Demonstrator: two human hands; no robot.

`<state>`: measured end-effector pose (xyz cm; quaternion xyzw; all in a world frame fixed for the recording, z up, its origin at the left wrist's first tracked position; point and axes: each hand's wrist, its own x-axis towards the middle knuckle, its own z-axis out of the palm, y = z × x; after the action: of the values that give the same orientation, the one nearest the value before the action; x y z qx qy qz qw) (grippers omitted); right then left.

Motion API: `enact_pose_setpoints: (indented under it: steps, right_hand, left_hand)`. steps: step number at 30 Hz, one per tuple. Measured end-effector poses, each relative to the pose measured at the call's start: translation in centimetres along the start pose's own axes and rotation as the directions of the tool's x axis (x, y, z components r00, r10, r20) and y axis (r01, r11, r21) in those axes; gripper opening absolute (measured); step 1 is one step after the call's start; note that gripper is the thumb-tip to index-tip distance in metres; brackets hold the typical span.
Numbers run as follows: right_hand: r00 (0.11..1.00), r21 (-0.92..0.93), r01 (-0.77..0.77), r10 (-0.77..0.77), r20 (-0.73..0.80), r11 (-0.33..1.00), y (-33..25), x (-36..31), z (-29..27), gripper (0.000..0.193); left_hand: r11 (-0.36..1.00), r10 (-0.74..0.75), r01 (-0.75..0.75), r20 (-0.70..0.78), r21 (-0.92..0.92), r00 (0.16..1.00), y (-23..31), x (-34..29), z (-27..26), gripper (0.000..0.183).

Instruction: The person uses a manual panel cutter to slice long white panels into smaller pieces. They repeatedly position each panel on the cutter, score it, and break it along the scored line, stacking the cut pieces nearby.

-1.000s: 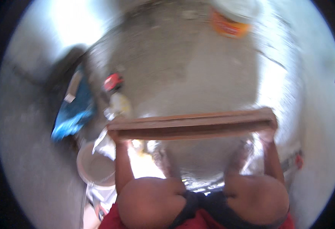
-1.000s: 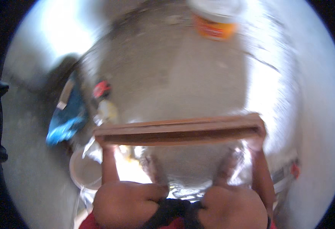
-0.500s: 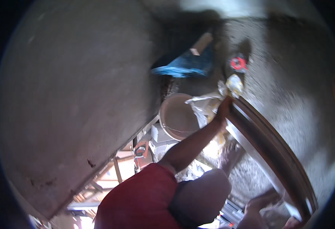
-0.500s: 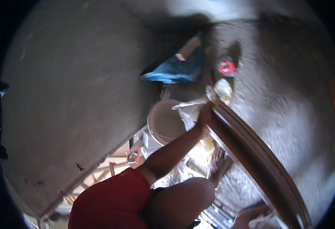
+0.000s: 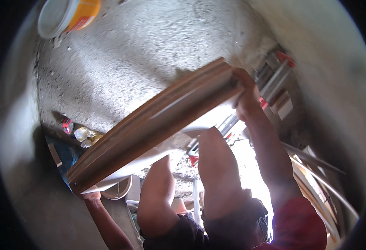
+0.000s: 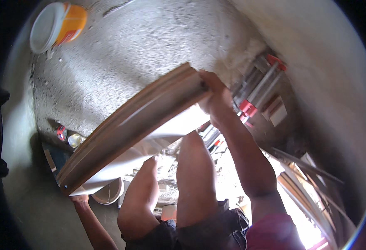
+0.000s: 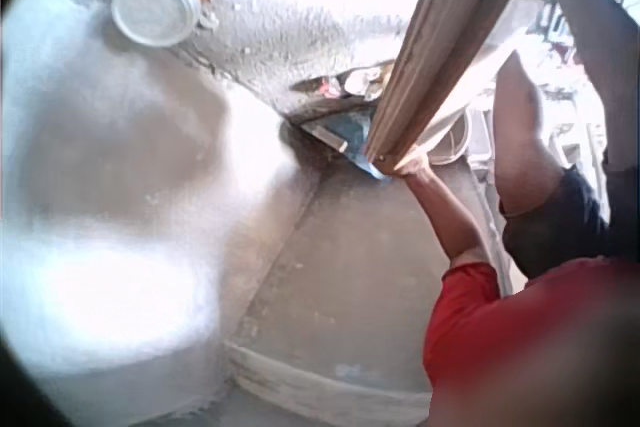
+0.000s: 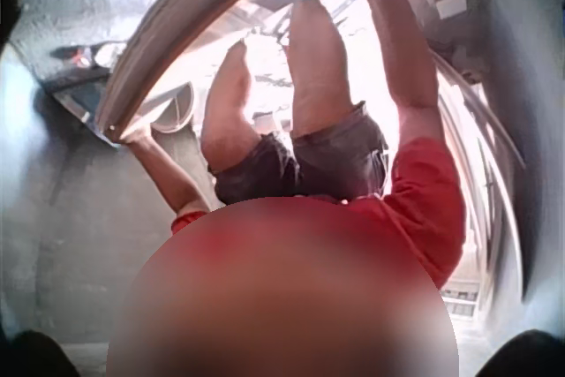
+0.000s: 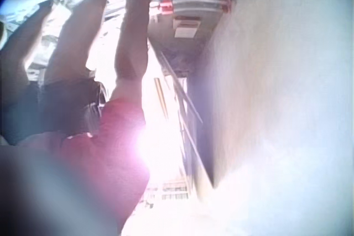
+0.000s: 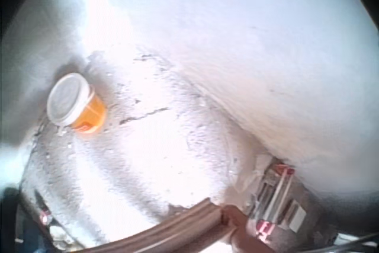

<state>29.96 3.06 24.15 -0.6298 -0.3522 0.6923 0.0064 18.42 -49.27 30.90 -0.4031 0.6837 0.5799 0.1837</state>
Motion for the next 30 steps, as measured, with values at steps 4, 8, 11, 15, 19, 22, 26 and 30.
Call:
enact_pose_setpoints:
  steps: [4, 8, 11, 15, 19, 22, 26, 30]
  right_hand:
    - [0.99, -0.193, -0.065, 0.088, 0.109, 0.979, -2.9, -0.9, -0.9, 0.071]
    - [0.941, -0.203, -0.124, 0.18, 0.286, 0.971, -4.5, -1.4, -3.9, 0.063]
    - [0.95, -0.163, -0.108, 0.15, 0.275, 0.981, -5.6, -2.2, -5.4, 0.058]
    - [0.979, -0.115, 0.0, 0.023, 0.202, 0.993, -7.1, -4.6, -6.8, 0.054]
    - [0.988, -0.13, -0.039, 0.058, 0.146, 0.991, -8.2, -6.5, -7.5, 0.054]
    - [0.992, -0.128, -0.062, 0.076, 0.105, 0.99, -8.3, -7.4, -7.1, 0.053]
    - [0.999, -0.102, -0.024, 0.028, 0.036, 0.994, -7.4, -8.4, -6.2, 0.052]
    - [0.989, -0.102, -0.086, 0.097, 0.108, 0.991, -6.5, -8.0, -5.3, 0.051]
  left_hand:
    - [0.979, -0.071, 0.081, -0.057, 0.189, 0.996, 0.8, -2.3, 1.4, 0.058]
    - [0.927, -0.373, 0.375, -0.089, 0.016, 0.924, 1.7, -3.6, 3.0, 0.063]
    - [0.932, -0.358, 0.36, -0.043, 0.043, 0.933, 1.9, -3.6, 3.9, 0.063]
    - [0.936, -0.348, 0.349, -0.02, 0.051, 0.937, 1.8, -2.9, 4.3, 0.063]
    - [0.944, -0.326, 0.325, 0.013, 0.061, 0.945, 2.1, -2.4, 4.6, 0.063]
    - [0.95, -0.309, 0.307, 0.031, 0.058, 0.95, 2.6, -2.7, 4.7, 0.063]
    - [0.956, -0.206, 0.179, 0.101, 0.232, 0.973, 3.8, -4.3, 4.2, 0.062]
    - [0.958, -0.157, 0.144, 0.033, 0.249, 0.987, 5.3, -6.2, 4.3, 0.061]
